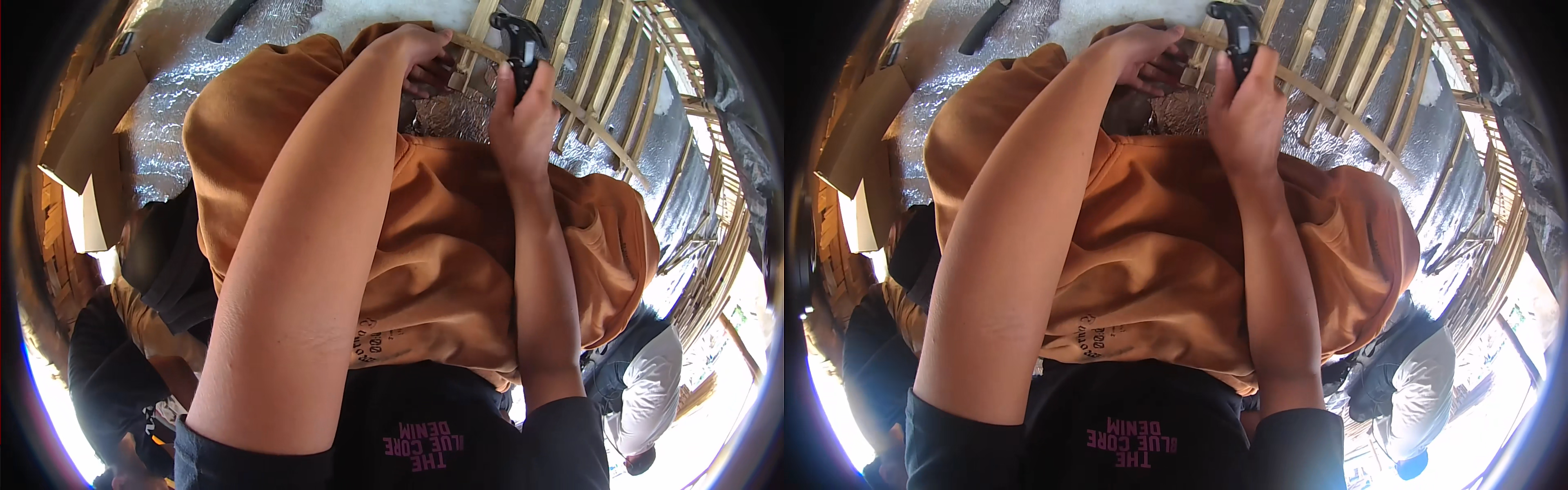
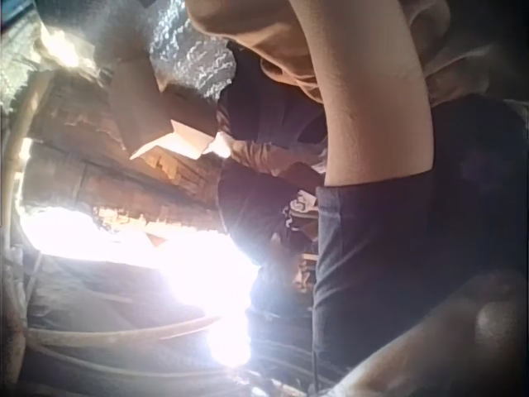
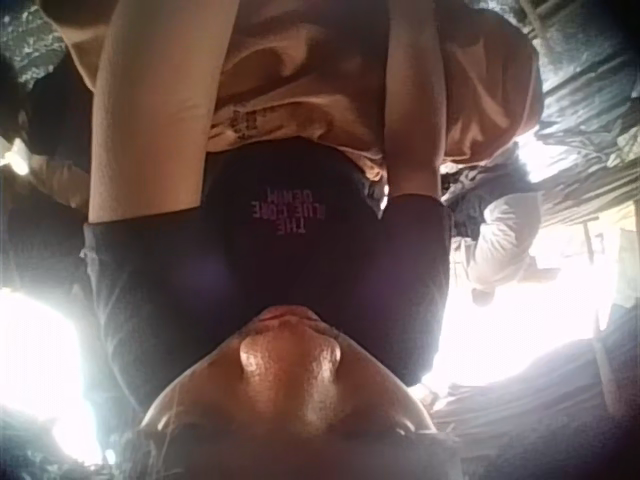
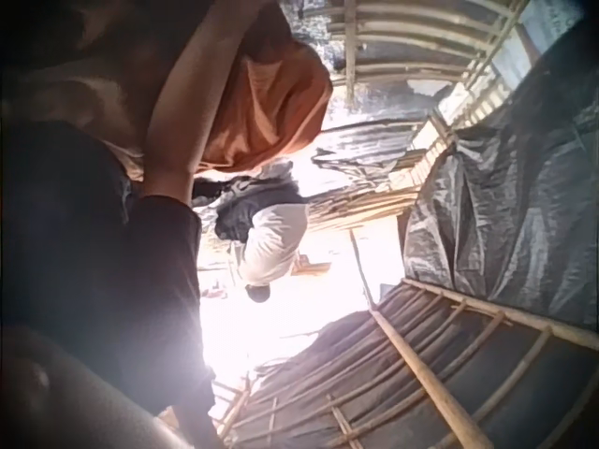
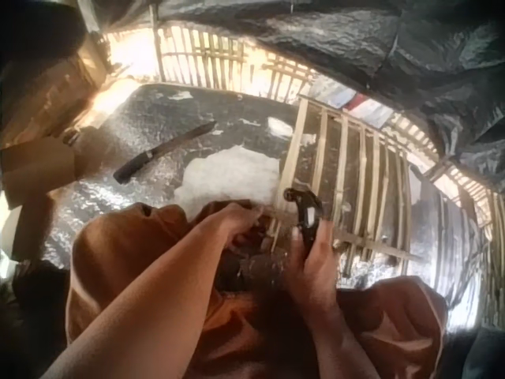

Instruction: The person constructs a wooden frame by positioning thin bamboo strips across a series of parallel slats and securing them using a hammer.

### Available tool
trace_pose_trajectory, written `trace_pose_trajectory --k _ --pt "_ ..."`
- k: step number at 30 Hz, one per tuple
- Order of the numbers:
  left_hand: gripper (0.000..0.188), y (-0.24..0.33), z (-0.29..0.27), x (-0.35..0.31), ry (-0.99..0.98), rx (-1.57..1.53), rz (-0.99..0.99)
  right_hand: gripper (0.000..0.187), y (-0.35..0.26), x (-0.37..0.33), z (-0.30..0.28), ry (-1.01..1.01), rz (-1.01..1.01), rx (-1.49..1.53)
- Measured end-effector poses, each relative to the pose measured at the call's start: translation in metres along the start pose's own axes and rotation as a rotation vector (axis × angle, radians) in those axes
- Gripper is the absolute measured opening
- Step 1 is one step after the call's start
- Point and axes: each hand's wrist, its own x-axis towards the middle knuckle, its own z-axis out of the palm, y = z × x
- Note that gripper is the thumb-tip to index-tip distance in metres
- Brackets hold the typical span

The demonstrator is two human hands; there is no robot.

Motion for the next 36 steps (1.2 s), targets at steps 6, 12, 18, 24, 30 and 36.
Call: trace_pose_trajectory --k 6,12,18,24,30,36 --pt "0.061 0.004 0.013 -0.011 0.069 0.099 0.074 0.028 0.014 0.002 -0.001 0.136 0.102 0.038" --pt "0.055 -0.002 0.009 -0.003 0.033 0.295 0.173 0.031 0.018 -0.002 0.008 0.037 0.175 -0.022" --pt "0.045 -0.004 0.014 0.001 0.009 0.124 0.113 0.034 0.006 -0.006 0.003 0.045 0.132 0.158" --pt "0.041 -0.001 0.01 0.007 -0.044 0.171 0.085 0.033 0.022 -0.005 0.018 -0.246 0.163 -0.256" --pt "0.043 0.001 0.012 0.001 -0.029 0.159 0.066 0.032 0.006 -0.003 0.001 0.052 -0.011 0.078" --pt "0.037 0.001 0.013 0.005 0.021 0.222 0.051 0.032 0.012 -0.008 0.013 0.1 0.019 0.055"
